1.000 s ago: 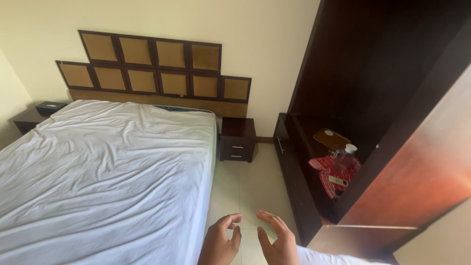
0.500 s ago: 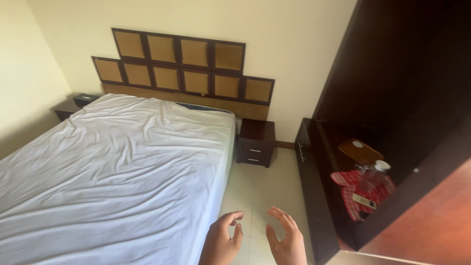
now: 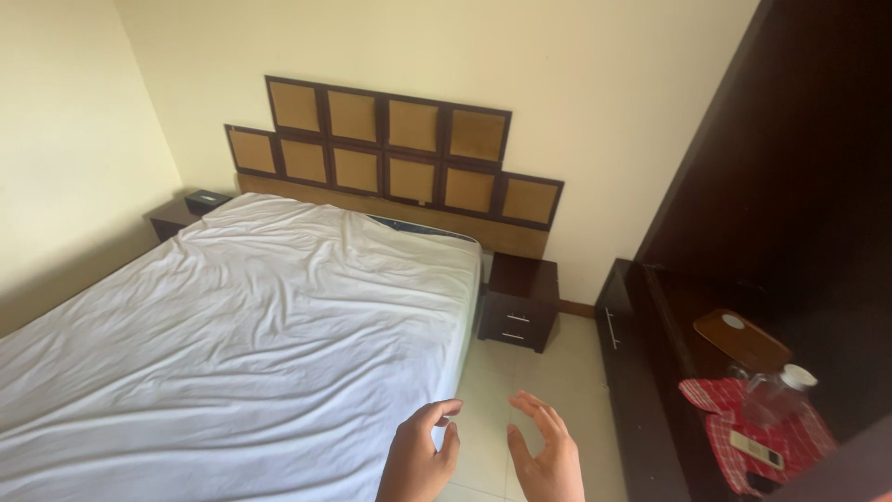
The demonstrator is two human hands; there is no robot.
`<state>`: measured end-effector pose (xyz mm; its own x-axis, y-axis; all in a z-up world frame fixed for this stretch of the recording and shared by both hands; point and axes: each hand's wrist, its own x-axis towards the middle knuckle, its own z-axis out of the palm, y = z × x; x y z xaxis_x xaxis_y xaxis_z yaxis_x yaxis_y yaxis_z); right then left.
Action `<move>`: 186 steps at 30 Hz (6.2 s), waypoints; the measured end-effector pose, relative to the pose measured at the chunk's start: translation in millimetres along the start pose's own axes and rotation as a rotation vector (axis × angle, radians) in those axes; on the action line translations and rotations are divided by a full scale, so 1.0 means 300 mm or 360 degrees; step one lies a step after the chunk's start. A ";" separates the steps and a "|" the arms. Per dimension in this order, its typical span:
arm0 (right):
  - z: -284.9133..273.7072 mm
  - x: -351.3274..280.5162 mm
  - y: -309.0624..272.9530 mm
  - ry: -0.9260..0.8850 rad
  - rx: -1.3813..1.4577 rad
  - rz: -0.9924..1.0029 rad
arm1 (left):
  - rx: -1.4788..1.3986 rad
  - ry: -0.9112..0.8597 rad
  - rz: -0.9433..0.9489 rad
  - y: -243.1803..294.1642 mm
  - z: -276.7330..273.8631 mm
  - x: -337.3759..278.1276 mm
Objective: The person smooths a white fitted sheet over a mattress, tucking the edges and pressing down to remove wrinkles. The person moves around the bed to adjust the sheet on all sides.
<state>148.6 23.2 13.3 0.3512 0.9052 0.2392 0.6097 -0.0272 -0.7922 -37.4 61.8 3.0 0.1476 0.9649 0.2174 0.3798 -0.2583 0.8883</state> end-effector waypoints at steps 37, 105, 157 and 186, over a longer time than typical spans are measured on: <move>0.006 0.768 0.426 -0.0224 0.0047 -0.0172 | 0.0093 0.0131 -0.0139 -0.028 0.450 0.563; 0.428 1.681 0.566 -0.0926 0.0173 -0.0413 | 0.0069 0.0630 -0.0426 -0.326 0.615 1.319; 1.258 1.934 0.000 -0.1966 0.0792 -0.1373 | 0.0334 0.2067 -0.1051 -0.437 0.199 1.470; 0.860 2.200 0.416 -0.1787 0.0402 -0.1318 | 0.0207 0.1755 -0.0805 -0.297 0.586 1.642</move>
<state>273.2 726.5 -72.5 -0.8555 0.4755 0.2049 0.1739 0.6367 -0.7513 162.1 551.7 -40.1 -0.8735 0.4658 0.1418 0.2678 0.2163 0.9389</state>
